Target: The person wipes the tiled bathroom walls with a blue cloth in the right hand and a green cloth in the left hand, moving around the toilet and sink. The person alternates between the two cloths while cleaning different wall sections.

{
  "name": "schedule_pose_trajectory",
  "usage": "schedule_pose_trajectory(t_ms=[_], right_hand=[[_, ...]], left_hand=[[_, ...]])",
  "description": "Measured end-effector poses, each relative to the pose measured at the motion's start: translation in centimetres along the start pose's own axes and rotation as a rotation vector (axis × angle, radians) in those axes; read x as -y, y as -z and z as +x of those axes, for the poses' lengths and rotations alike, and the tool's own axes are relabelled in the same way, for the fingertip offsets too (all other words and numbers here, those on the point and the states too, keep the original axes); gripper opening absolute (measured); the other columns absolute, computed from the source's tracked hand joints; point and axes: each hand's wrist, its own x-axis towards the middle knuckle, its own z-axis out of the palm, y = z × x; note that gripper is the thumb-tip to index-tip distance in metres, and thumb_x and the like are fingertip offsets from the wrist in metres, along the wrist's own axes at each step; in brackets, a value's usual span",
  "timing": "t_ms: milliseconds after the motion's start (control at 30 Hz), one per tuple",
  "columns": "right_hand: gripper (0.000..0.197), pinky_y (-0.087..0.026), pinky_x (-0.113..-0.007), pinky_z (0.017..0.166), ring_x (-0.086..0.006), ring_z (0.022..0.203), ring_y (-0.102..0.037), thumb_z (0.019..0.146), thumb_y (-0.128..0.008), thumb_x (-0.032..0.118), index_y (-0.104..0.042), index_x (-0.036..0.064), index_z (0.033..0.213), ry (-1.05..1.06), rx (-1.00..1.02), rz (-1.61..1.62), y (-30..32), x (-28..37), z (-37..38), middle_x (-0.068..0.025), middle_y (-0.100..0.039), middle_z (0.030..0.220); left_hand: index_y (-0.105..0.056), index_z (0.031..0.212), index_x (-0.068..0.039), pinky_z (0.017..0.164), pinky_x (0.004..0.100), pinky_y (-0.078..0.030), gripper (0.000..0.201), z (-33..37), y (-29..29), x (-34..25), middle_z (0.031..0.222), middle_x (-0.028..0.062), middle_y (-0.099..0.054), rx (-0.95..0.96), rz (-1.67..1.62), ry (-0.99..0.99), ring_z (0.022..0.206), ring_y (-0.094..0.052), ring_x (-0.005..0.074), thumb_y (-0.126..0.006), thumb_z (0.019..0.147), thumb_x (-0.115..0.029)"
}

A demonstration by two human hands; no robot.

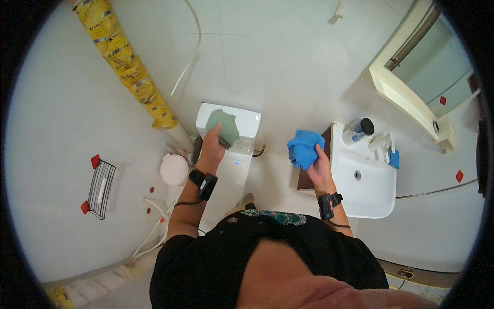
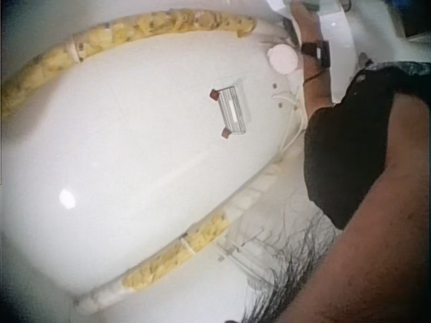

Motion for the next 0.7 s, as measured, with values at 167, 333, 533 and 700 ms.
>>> schedule_pose_trajectory(t_ms=[167, 333, 533, 700], right_hand=[[0.050, -0.039, -0.046, 0.106, -0.0317, 0.126, -0.047, 0.101, -0.040, 0.032, -0.035, -0.0004, 0.139, 0.064, 0.028, 0.032, -1.7, 1.5, 2.0, -0.0168, -0.045, 0.140], [0.050, -0.038, -0.047, 0.107, -0.0327, 0.127, -0.046, 0.103, -0.032, 0.034, -0.035, 0.0003, 0.140, 0.101, 0.045, 0.028, -1.3, 3.2, 3.3, -0.0169, -0.044, 0.141], [0.049, -0.037, -0.046, 0.108, -0.0325, 0.127, -0.046, 0.103, -0.034, 0.033, -0.035, 0.0009, 0.140, 0.121, 0.039, 0.120, 1.2, 5.3, 5.0, -0.0167, -0.044, 0.141], [0.049, -0.036, -0.045, 0.109, -0.0319, 0.128, -0.045, 0.103, -0.035, 0.032, -0.035, 0.0009, 0.141, 0.115, 0.058, 0.094, 3.1, 6.8, 7.3, -0.0164, -0.043, 0.142]], left_hand=[[-0.045, 0.131, -0.003, 0.093, 0.0400, -0.047, 0.037, 6.4, -3.2, -0.3, 0.123, 0.0106, -0.056, 0.129, 0.054, -0.109, 0.111, -0.056, 0.0235, -0.046, 0.100, -0.024], [-0.047, 0.130, -0.004, 0.093, 0.0355, -0.043, 0.040, 11.1, -9.5, 0.9, 0.125, 0.0074, -0.054, 0.085, 0.146, -0.127, 0.113, -0.052, 0.0183, -0.049, 0.099, -0.028], [-0.041, 0.136, -0.001, 0.101, 0.0316, -0.034, 0.047, 16.7, -15.5, -0.4, 0.133, 0.0069, -0.047, 0.028, 0.354, -0.456, 0.118, -0.044, 0.0168, -0.048, 0.099, -0.030], [-0.026, 0.144, 0.002, 0.108, 0.0339, -0.027, 0.061, 22.9, -16.1, -3.8, 0.143, 0.0132, -0.034, -0.249, 0.657, -0.980, 0.127, -0.036, 0.0242, -0.048, 0.098, -0.032]])
